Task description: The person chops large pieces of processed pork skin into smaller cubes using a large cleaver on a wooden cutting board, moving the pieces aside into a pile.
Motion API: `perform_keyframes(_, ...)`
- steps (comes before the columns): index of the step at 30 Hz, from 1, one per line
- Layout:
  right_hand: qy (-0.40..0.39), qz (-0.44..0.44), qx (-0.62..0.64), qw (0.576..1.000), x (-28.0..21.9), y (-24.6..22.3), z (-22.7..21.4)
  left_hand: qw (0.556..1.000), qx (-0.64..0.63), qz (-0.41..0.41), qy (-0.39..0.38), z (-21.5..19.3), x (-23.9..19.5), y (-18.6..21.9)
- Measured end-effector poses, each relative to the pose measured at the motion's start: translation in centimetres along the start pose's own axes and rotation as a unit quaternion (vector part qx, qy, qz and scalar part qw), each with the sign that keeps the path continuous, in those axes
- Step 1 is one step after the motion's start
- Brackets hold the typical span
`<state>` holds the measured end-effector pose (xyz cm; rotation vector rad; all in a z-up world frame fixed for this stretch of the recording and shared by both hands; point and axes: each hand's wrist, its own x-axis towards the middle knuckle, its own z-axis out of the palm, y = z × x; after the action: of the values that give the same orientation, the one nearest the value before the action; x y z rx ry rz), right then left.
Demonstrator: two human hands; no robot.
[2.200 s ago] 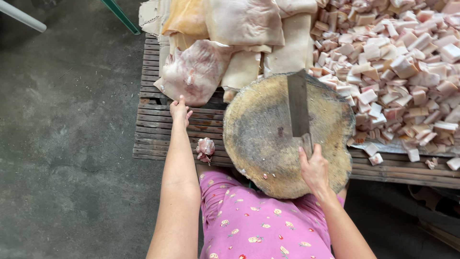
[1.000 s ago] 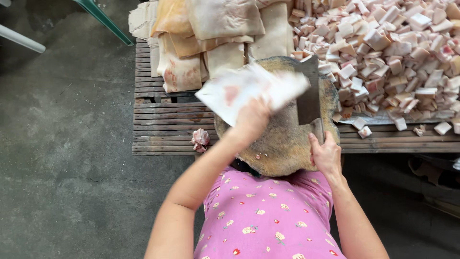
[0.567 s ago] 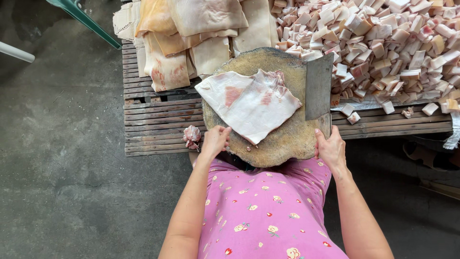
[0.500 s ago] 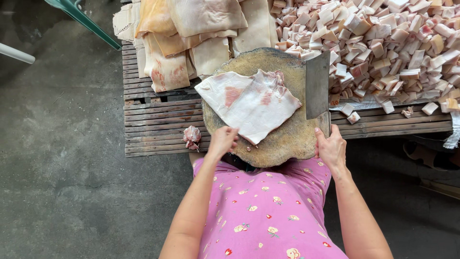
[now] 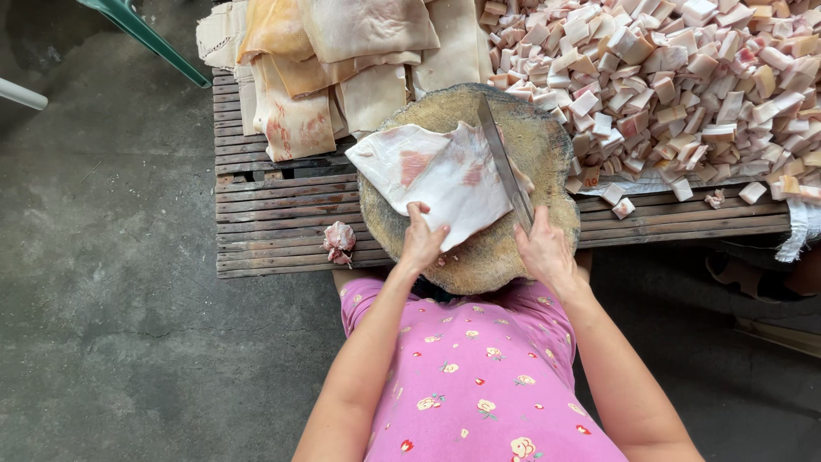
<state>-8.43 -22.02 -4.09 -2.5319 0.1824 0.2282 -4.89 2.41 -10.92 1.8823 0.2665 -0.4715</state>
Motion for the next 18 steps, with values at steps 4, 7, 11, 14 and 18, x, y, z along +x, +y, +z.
perform_keyframes(4,-0.081,0.172,0.184,0.964,-2.6,-1.0,-1.4,0.996,0.066,-0.027,-0.054,-4.4,-1.7,-0.1)
perform_keyframes(7,-0.066,0.162,0.203,0.964,-4.0,-2.2,-2.7,0.990,0.104,0.081,-0.050,-6.9,-2.9,1.0)
perform_keyframes(11,-0.026,0.088,0.109,0.990,-3.0,-4.3,-4.2,0.988,0.133,-0.040,-0.071,-7.5,-4.3,3.2)
perform_keyframes(14,0.051,-0.026,0.122,0.991,-1.4,-5.9,-5.8,0.965,0.258,-0.041,-0.033,-8.2,-5.0,4.0)
perform_keyframes(18,0.111,-0.050,0.205,0.971,-0.3,-6.7,-8.2,0.957,0.276,0.054,0.073,-8.5,-3.5,3.3)
